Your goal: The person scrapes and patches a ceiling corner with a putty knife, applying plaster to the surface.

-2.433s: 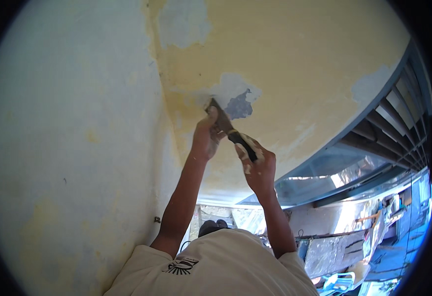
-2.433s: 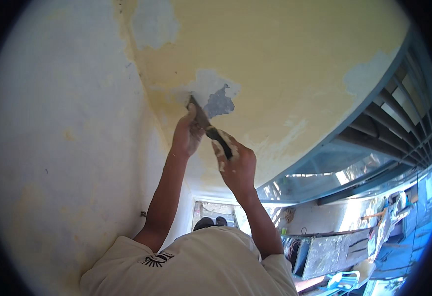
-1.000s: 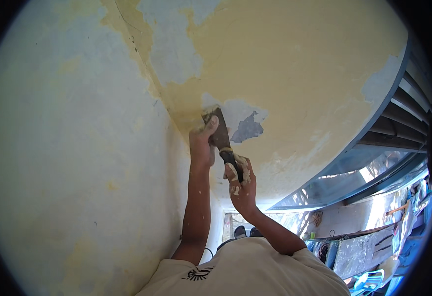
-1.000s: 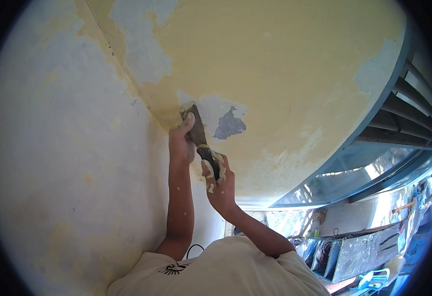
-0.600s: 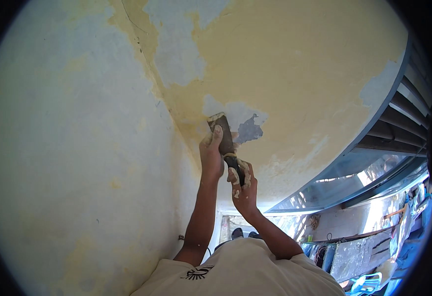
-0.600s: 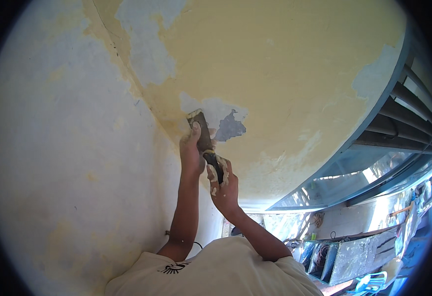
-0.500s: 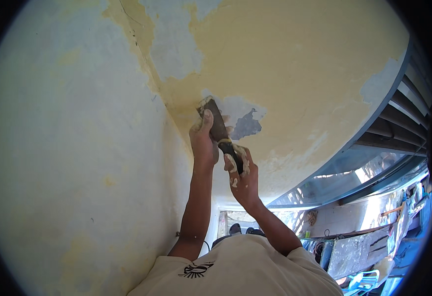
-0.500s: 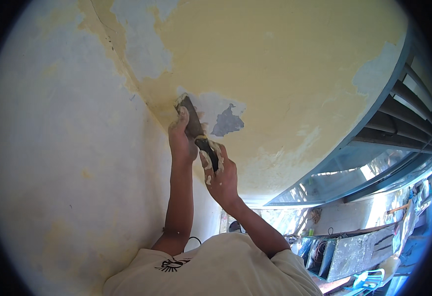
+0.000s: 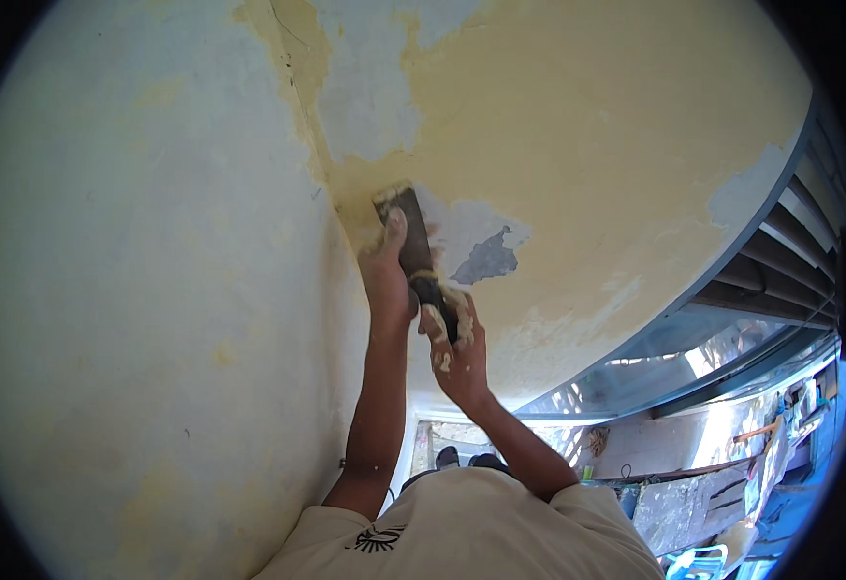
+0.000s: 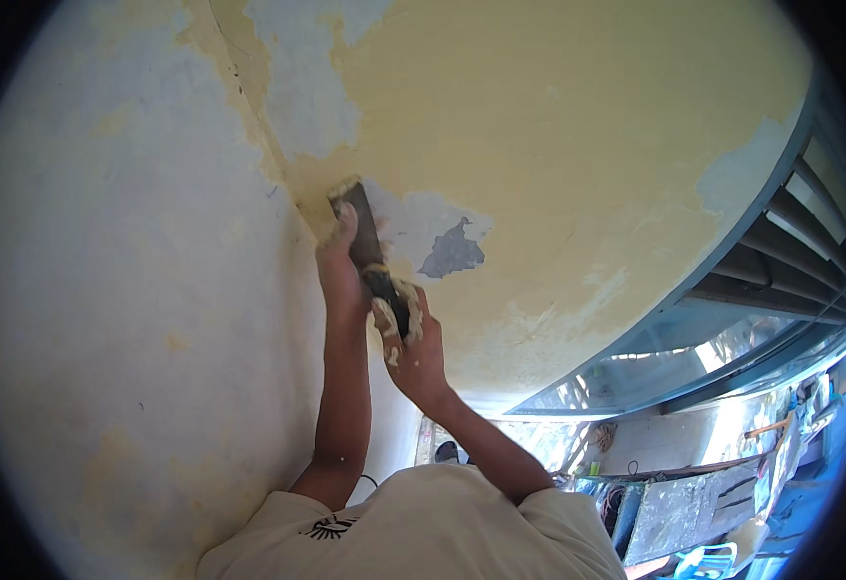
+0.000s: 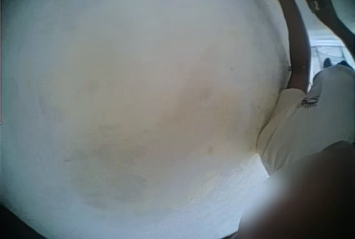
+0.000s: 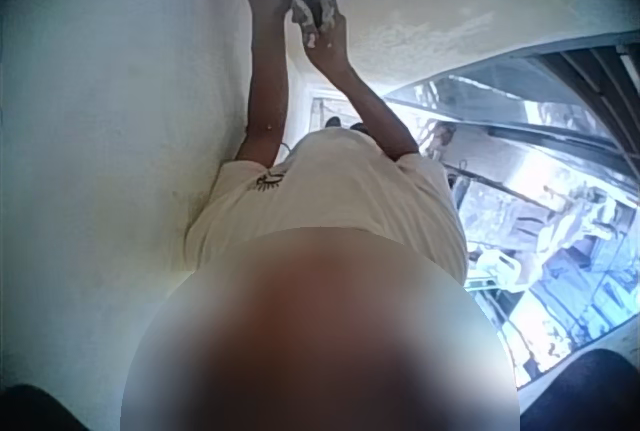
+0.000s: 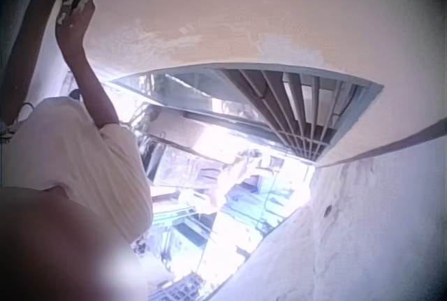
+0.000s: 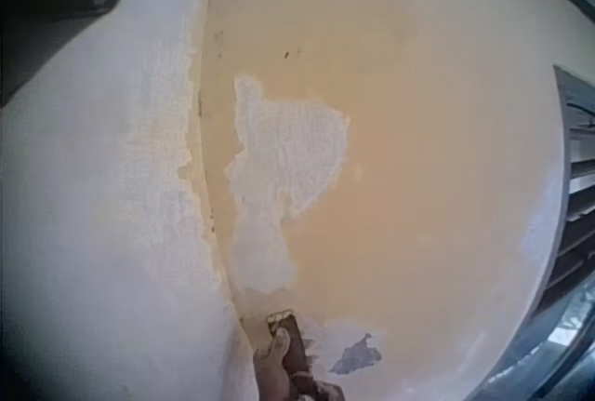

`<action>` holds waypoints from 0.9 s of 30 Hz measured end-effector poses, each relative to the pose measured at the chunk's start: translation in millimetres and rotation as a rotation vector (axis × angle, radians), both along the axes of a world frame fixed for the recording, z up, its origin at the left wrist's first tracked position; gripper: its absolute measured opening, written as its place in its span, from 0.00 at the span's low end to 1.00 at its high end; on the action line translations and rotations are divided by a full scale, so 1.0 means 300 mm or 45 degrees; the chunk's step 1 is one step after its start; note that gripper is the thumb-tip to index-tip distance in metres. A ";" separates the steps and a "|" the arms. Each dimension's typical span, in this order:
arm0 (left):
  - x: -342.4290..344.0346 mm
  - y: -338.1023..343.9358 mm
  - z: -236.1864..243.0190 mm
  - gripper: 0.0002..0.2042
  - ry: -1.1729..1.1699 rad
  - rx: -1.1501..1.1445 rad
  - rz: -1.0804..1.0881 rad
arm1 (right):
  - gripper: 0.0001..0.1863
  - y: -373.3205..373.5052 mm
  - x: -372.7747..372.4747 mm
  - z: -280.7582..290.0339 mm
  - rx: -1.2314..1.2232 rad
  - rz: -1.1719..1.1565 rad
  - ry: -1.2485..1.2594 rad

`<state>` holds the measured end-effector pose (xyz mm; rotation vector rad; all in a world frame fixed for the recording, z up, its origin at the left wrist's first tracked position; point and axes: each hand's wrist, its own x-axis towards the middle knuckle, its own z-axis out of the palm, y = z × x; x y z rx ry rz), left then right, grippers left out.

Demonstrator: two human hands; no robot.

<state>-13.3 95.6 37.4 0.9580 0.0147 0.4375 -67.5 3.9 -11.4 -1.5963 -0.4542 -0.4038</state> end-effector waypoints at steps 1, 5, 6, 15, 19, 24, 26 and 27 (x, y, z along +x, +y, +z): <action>0.001 -0.020 -0.063 0.20 0.052 0.024 -0.039 | 0.14 -0.015 -0.009 -0.056 0.065 0.014 0.062; 0.007 -0.096 -0.195 0.20 0.108 0.007 -0.154 | 0.13 -0.093 -0.015 -0.188 0.247 -0.012 0.347; 0.014 -0.110 -0.199 0.19 0.085 0.025 -0.198 | 0.14 -0.115 -0.013 -0.184 0.290 -0.020 0.402; 0.025 -0.105 -0.071 0.18 0.022 0.084 -0.245 | 0.18 -0.082 -0.042 -0.069 0.292 -0.054 0.439; 0.038 -0.075 -0.018 0.19 -0.026 0.088 -0.327 | 0.18 -0.075 -0.024 0.014 0.326 0.043 0.429; 0.014 -0.069 -0.017 0.19 0.026 0.120 -0.247 | 0.17 -0.062 -0.058 -0.024 0.346 0.040 0.435; 0.008 -0.089 -0.032 0.18 0.024 0.113 -0.261 | 0.17 -0.065 -0.060 -0.026 0.431 0.031 0.524; 0.034 -0.084 -0.018 0.18 -0.017 0.148 -0.252 | 0.16 -0.073 -0.025 -0.016 0.341 0.025 0.412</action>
